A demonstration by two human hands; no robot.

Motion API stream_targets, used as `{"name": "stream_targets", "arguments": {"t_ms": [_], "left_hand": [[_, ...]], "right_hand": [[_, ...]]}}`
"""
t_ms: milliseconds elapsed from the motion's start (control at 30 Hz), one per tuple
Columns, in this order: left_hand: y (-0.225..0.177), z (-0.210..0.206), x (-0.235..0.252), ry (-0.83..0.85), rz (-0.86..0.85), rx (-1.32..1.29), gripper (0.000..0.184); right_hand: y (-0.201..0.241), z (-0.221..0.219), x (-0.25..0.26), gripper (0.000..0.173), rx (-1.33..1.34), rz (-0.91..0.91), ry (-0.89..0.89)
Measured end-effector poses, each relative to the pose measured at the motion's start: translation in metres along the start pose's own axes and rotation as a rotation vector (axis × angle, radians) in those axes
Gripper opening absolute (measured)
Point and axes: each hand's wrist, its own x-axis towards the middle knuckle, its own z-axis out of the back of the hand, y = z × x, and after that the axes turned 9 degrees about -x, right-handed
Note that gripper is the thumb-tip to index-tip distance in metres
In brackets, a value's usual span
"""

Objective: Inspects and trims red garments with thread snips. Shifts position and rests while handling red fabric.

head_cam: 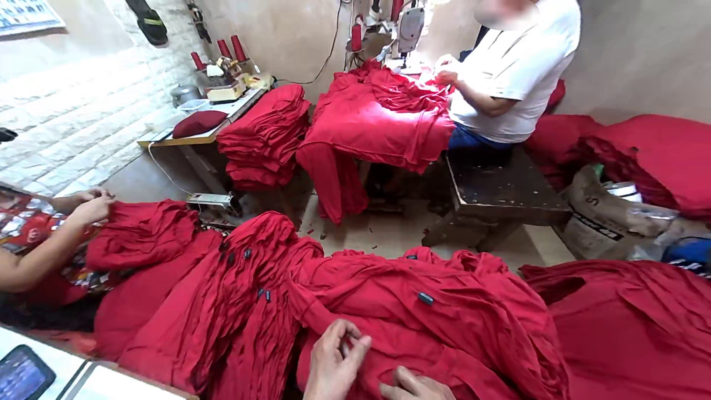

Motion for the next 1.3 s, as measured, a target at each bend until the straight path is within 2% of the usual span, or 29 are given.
{"name": "stream_targets", "arguments": {"t_ms": [67,100,133,200,300,400,500,600,700,767,900,1000,1067,1167,1200,1233,1267,1300], "left_hand": [[0.001,-0.01,-0.002,0.143,0.001,0.21,0.042],[0.003,-0.014,-0.003,0.215,0.027,0.343,0.042],[0.007,-0.017,-0.005,0.247,0.052,0.428,0.033],[0.013,-0.016,-0.009,0.203,0.068,0.463,0.017],[0.013,0.005,-0.01,0.118,0.118,0.29,0.014],[0.015,0.016,-0.014,-0.042,0.139,0.201,0.02],[0.016,0.012,-0.019,-0.136,0.061,0.151,0.026],[0.019,0.0,-0.023,-0.035,-0.113,0.117,0.024],[0.029,-0.012,-0.024,0.086,-0.275,0.385,0.03],[0.037,-0.023,-0.025,0.078,-0.306,0.558,0.04],[0.038,-0.029,-0.019,0.038,-0.392,0.662,0.019],[0.032,-0.025,-0.014,0.014,-0.378,0.552,0.022],[0.028,-0.021,-0.006,-0.002,-0.373,0.444,0.025],[0.023,-0.019,0.014,-0.042,-0.45,0.38,0.025],[0.022,-0.019,0.021,-0.054,-0.494,0.367,0.026],[0.021,-0.018,0.029,-0.071,-0.545,0.368,0.027],[0.02,-0.017,0.039,-0.095,-0.6,0.375,0.028],[0.016,-0.016,0.05,-0.126,-0.654,0.389,0.029]], "right_hand": [[0.0,-0.001,-0.006,0.027,-0.015,0.009,0.041],[0.0,-0.002,-0.007,0.027,-0.011,0.011,0.07],[0.0,-0.003,-0.01,0.028,-0.012,0.019,0.096],[-0.001,-0.005,-0.016,0.03,-0.033,0.042,0.125],[-0.006,-0.011,-0.022,0.034,-0.094,0.074,0.092],[-0.009,-0.015,-0.023,0.031,-0.11,0.09,0.053],[-0.008,-0.015,-0.022,0.029,-0.109,0.086,0.045],[-0.008,-0.015,-0.022,0.029,-0.11,0.086,0.044],[-0.008,-0.016,-0.022,0.03,-0.117,0.088,0.042],[-0.007,-0.015,-0.022,0.03,-0.12,0.082,0.039],[-0.006,-0.015,-0.024,0.031,-0.133,0.054,0.05],[-0.007,-0.005,-0.027,0.036,-0.219,-0.055,0.061],[-0.008,0.016,-0.025,0.036,-0.211,-0.187,0.185],[-0.013,0.064,-0.014,0.025,-0.129,-0.372,0.561],[-0.016,0.076,-0.012,0.021,-0.119,-0.384,0.621],[-0.018,0.086,-0.011,0.015,-0.123,-0.364,0.581],[-0.023,0.093,-0.012,0.01,-0.138,-0.325,0.45],[-0.029,0.097,-0.012,0.007,-0.183,-0.282,0.24]]}}
